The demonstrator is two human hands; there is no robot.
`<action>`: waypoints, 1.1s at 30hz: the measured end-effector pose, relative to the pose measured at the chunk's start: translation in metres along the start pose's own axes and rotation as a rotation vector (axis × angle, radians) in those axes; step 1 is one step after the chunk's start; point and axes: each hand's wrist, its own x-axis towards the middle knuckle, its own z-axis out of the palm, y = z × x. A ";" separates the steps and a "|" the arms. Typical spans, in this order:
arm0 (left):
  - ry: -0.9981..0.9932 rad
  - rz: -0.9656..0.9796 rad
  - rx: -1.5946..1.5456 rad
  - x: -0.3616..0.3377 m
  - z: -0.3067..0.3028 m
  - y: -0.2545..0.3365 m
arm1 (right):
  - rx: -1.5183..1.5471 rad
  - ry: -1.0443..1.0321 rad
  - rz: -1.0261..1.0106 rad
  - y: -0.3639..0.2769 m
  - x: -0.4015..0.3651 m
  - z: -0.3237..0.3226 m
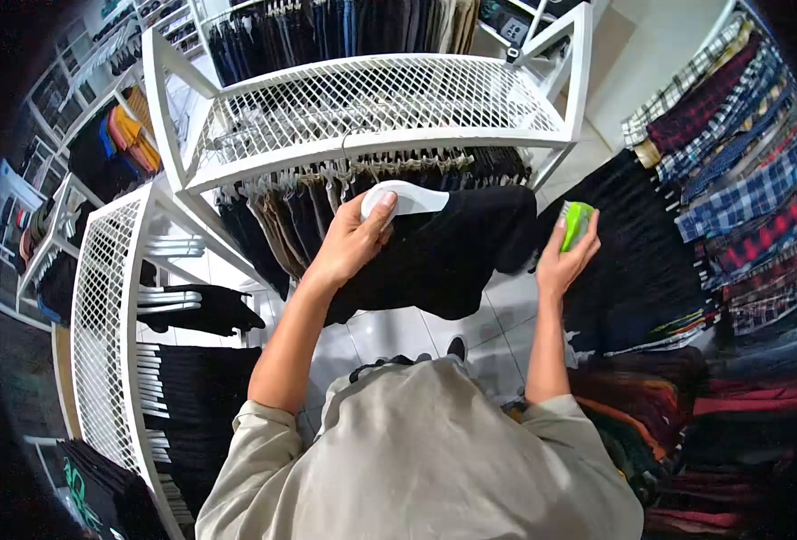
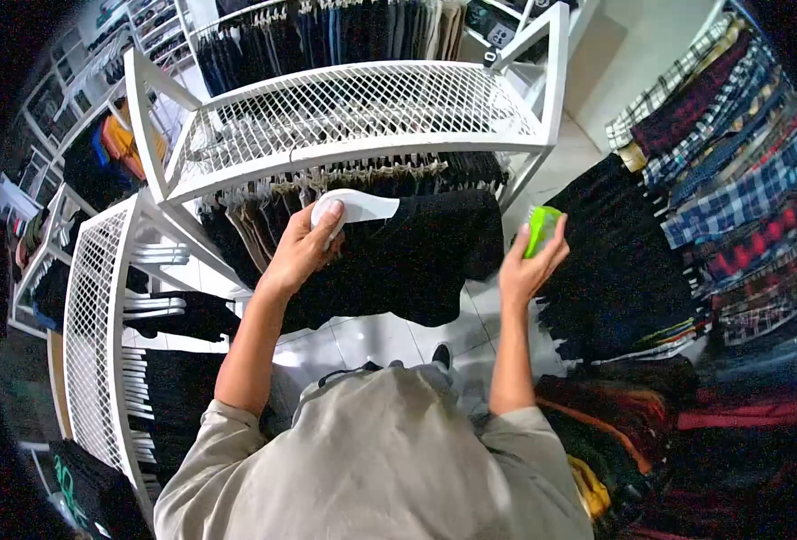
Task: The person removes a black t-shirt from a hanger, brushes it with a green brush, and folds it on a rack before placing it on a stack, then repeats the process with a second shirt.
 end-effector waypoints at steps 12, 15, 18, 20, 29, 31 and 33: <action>-0.005 0.093 0.070 -0.009 -0.012 -0.006 | -0.053 -0.202 0.007 -0.015 -0.010 0.010; 0.001 0.131 0.114 -0.012 -0.014 -0.008 | 0.032 -0.118 -0.039 -0.029 -0.004 -0.008; 0.013 0.179 0.221 -0.016 -0.003 -0.009 | 0.170 -0.259 -0.156 -0.093 -0.014 -0.023; -0.034 0.195 0.201 -0.013 0.002 -0.008 | 0.265 -0.361 -0.348 -0.115 -0.025 -0.019; 0.018 0.349 0.461 -0.024 -0.013 -0.001 | -0.041 -0.218 0.040 0.011 -0.014 0.005; 0.012 0.331 0.509 -0.025 -0.012 0.000 | 0.085 -0.223 0.003 -0.035 -0.006 -0.012; 0.003 0.338 0.559 -0.023 -0.007 -0.003 | 0.248 -0.323 -0.121 -0.085 -0.006 -0.020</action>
